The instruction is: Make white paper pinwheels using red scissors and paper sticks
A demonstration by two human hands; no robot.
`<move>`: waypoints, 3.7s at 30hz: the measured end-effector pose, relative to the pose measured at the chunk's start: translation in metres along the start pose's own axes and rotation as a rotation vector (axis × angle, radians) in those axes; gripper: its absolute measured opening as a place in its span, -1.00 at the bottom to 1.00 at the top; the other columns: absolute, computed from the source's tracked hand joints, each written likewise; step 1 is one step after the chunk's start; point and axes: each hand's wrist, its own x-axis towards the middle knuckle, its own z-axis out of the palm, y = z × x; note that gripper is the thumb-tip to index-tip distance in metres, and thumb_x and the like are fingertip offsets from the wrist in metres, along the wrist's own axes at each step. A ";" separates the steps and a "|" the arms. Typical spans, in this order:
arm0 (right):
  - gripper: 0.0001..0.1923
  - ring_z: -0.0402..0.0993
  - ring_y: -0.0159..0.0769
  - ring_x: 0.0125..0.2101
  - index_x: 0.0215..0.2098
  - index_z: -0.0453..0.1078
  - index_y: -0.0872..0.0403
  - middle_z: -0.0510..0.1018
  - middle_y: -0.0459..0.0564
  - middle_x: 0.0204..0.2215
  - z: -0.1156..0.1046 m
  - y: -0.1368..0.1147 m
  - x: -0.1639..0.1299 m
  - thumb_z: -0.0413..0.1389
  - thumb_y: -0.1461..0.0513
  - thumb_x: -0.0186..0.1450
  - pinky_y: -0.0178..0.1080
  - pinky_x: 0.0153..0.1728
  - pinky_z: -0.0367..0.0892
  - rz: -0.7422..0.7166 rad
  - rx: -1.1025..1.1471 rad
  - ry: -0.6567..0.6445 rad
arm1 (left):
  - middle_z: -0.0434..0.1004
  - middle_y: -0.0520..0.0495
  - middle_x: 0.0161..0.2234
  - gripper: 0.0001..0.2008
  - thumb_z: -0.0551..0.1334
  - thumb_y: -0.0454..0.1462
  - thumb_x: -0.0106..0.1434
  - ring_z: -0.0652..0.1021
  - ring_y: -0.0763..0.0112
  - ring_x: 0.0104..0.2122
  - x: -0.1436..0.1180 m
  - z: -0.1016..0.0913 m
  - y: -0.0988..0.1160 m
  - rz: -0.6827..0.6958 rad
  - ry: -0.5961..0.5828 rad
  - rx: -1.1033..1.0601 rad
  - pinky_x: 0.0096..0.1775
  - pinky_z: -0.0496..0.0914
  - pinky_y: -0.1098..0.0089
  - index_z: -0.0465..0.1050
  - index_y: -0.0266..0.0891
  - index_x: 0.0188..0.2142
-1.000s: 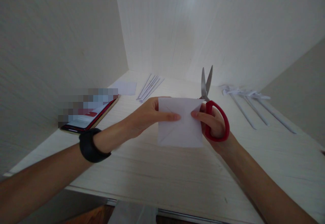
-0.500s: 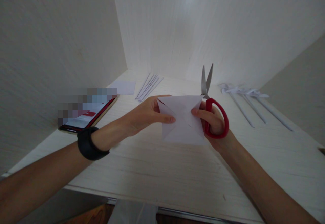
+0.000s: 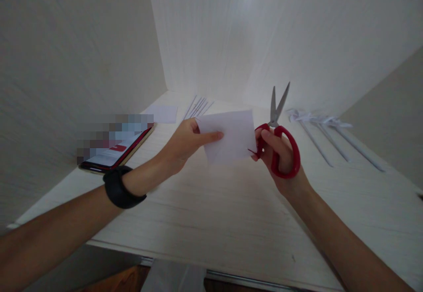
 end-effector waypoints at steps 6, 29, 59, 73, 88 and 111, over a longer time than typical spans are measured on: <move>-0.59 0.19 -0.40 -0.56 -0.51 0.25 0.05 0.27 -0.12 -0.57 0.000 -0.010 -0.004 0.02 -0.07 0.31 -0.29 -0.53 0.18 -0.042 -0.065 -0.214 | 0.62 -0.15 -0.24 -0.74 0.44 -0.27 -0.05 0.56 0.20 -0.17 0.003 -0.004 0.000 0.161 0.279 -0.085 -0.12 0.42 0.27 0.53 -0.32 -0.34; -0.36 0.17 -0.41 -0.63 -0.44 0.23 0.07 0.24 -0.15 -0.67 0.012 -0.013 -0.009 -0.09 -0.33 0.18 -0.30 -0.58 0.08 0.271 -0.346 -0.502 | 0.63 -0.12 -0.23 -0.71 0.41 -0.22 0.03 0.58 0.23 -0.16 0.000 0.005 0.007 0.175 0.161 -0.334 -0.09 0.41 0.29 0.56 -0.28 -0.24; -0.40 0.16 -0.42 -0.62 -0.46 0.24 0.07 0.23 -0.15 -0.64 0.015 -0.012 -0.010 -0.05 -0.29 0.21 -0.30 -0.54 0.11 0.279 -0.183 -0.499 | 0.62 -0.08 -0.33 -0.75 0.43 -0.27 -0.01 0.54 0.33 -0.33 -0.005 0.008 0.005 0.129 0.122 -0.191 -0.22 0.40 0.35 0.56 -0.30 -0.31; -0.40 0.14 -0.42 -0.63 -0.59 0.11 0.03 0.19 -0.16 -0.66 0.017 -0.013 -0.011 -0.10 -0.27 0.25 -0.29 -0.56 0.09 0.208 -0.237 -0.487 | 0.59 -0.05 -0.39 -0.75 0.43 -0.22 -0.01 0.53 0.34 -0.35 -0.005 0.008 0.003 0.120 0.111 -0.155 -0.24 0.38 0.35 0.54 -0.28 -0.33; -0.37 0.13 -0.41 -0.63 -0.61 0.10 0.03 0.21 -0.14 -0.68 0.017 -0.017 -0.011 -0.13 -0.30 0.23 -0.28 -0.55 0.06 0.213 -0.308 -0.465 | 0.54 0.00 -0.44 -0.75 0.43 -0.21 0.00 0.51 0.35 -0.37 -0.004 0.007 0.003 0.110 0.121 -0.143 -0.26 0.36 0.35 0.52 -0.26 -0.33; -0.47 0.16 -0.42 -0.59 -0.56 0.14 0.04 0.22 -0.15 -0.63 0.012 -0.004 -0.010 -0.09 -0.17 0.33 -0.28 -0.52 0.12 0.165 -0.248 -0.474 | 0.53 0.00 -0.46 -0.77 0.42 -0.19 0.01 0.48 0.39 -0.41 -0.005 0.006 0.000 0.153 0.143 -0.082 -0.32 0.33 0.39 0.52 -0.26 -0.37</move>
